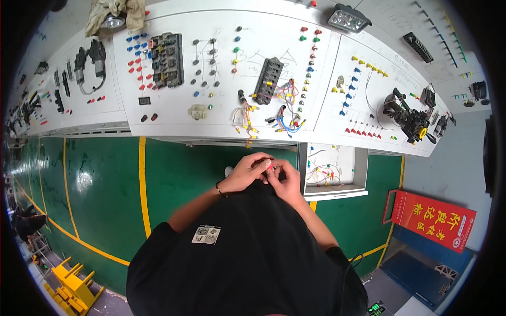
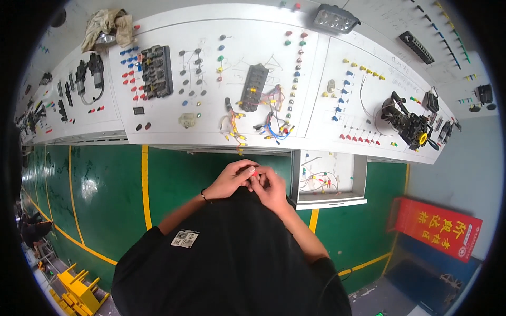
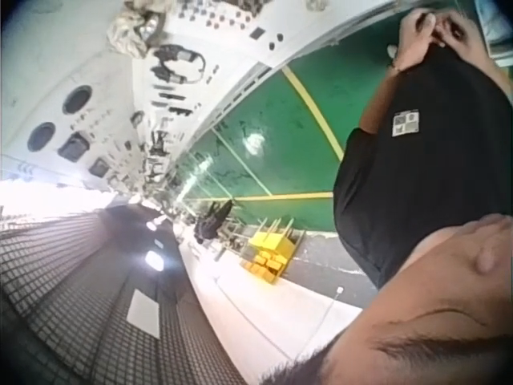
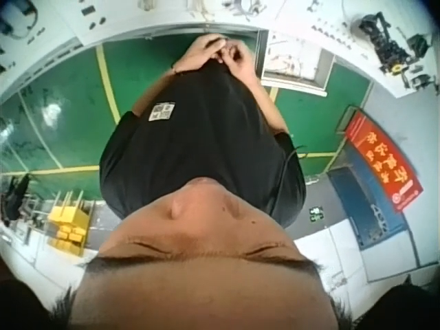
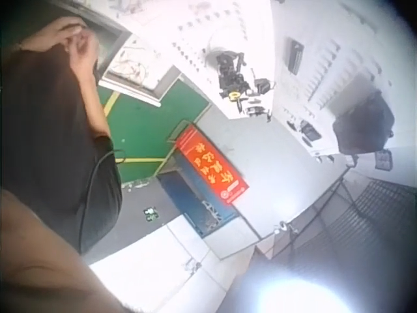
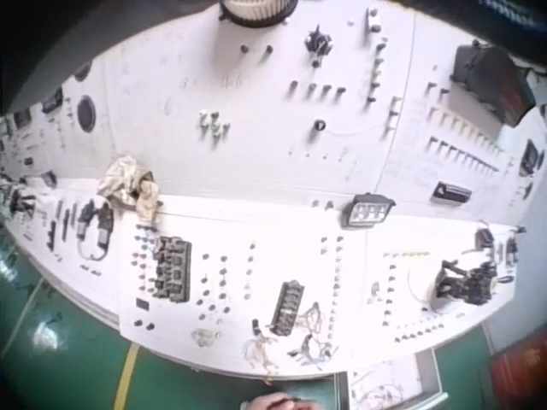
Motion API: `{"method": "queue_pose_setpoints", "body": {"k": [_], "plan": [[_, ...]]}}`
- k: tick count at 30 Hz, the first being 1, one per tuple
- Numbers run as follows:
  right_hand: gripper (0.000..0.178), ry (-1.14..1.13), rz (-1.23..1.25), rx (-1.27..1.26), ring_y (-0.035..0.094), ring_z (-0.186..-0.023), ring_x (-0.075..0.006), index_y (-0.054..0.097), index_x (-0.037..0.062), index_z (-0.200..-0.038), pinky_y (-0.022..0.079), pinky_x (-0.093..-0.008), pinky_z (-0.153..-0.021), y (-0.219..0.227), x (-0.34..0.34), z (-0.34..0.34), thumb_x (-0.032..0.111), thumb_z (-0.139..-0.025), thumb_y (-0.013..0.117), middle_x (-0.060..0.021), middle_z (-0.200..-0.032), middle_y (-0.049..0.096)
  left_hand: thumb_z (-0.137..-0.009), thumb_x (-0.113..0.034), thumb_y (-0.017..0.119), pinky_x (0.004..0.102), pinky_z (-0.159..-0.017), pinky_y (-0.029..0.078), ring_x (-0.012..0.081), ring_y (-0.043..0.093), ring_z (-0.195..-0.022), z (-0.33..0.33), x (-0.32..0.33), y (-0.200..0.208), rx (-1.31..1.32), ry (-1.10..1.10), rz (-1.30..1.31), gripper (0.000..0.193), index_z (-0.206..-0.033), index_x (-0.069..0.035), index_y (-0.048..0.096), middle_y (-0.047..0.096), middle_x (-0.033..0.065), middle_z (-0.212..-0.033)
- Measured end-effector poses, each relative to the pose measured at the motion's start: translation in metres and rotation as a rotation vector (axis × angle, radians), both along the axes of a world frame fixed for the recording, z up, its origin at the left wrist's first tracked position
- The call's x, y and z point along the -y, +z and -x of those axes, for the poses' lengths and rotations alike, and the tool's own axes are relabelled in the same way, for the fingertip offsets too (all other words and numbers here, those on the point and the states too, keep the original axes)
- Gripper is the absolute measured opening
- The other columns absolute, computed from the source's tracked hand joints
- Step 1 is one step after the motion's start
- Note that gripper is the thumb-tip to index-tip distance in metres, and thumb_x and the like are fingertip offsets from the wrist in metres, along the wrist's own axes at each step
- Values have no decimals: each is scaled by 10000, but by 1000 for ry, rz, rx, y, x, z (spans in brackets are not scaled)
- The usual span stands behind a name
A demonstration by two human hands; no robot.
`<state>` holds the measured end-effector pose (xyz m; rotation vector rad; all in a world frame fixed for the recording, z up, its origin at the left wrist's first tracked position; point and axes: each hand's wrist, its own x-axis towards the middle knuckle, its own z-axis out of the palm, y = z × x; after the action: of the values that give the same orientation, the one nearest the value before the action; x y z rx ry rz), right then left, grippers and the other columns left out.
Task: Connecting various colored electrical wires to a large control panel and sorting wire connectors.
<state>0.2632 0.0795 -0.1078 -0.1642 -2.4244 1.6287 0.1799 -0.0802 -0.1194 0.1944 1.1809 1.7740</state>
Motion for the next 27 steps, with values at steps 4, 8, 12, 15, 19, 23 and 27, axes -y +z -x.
{"method": "queue_pose_setpoints", "body": {"k": [4, 8, 12, 15, 19, 23, 27], "plan": [[182, 49, 37, -34, 443, -526, -53, 651, 46, -1037, 349, -239, -480, 1, -7, 20, 4, -881, 734, 0, -625, 517, -1059, -222, 548, 266, -683, 555, 107, 605, -822, 11, -6, -2, 41, 95, -92, 367, -1300, 54, 557, 634, 77, -1027], [167, 148, 118, -9, 512, -570, -50, 637, 17, -1058, 419, -225, -527, -2, -23, 46, -17, -908, 701, -8, -692, 598, -1049, -147, 552, 252, -665, 491, 97, 577, -786, 27, -13, -3, -112, 158, 42, 296, -1262, 49, 615, 645, 64, -991], [170, 130, 625, 25, 630, -724, -104, 545, -11, -1091, 541, -249, -651, 7, -43, 75, -62, -947, 618, -111, -1003, 683, -1024, -121, 589, 233, -641, 457, 106, 578, -747, 47, -19, 16, -101, 436, 82, 196, -1167, 10, 617, 671, 81, -971], [163, 79, 682, 44, 599, -687, -100, 533, 10, -1055, 517, -233, -621, 16, -72, 98, -69, -935, 609, -114, -988, 675, -1047, -190, 555, 223, -607, 396, 104, 509, -716, 71, -14, 33, 138, 700, -90, 162, -1053, -34, 599, 627, 54, -901], [160, 28, 746, -40, 563, -662, -109, 549, 10, -1068, 457, -233, -586, 14, -110, 118, -51, -930, 601, -111, -979, 675, -1059, -243, 537, 223, -612, 366, 108, 454, -699, 100, -5, 40, 121, 743, -292, 214, -1017, -43, 599, 569, 34, -851], [170, -44, 823, -37, 557, -688, -136, 565, 5, -1105, 453, -267, -637, 16, -125, 114, -34, -941, 587, -132, -1010, 685, -1059, -246, 536, 221, -639, 361, 111, 440, -742, 121, 4, 38, 39, 705, -329, 280, -1182, -11, 623, 551, 29, -918], [169, -144, 821, 0, 571, -688, -152, 556, 7, -1101, 461, -288, -656, 24, -115, 107, -41, -940, 573, -148, -1022, 689, -1057, -238, 539, 220, -669, 367, 117, 430, -791, 135, 19, 36, 0, 633, -370, 346, -1297, 9, 582, 554, 37, -999]]}}
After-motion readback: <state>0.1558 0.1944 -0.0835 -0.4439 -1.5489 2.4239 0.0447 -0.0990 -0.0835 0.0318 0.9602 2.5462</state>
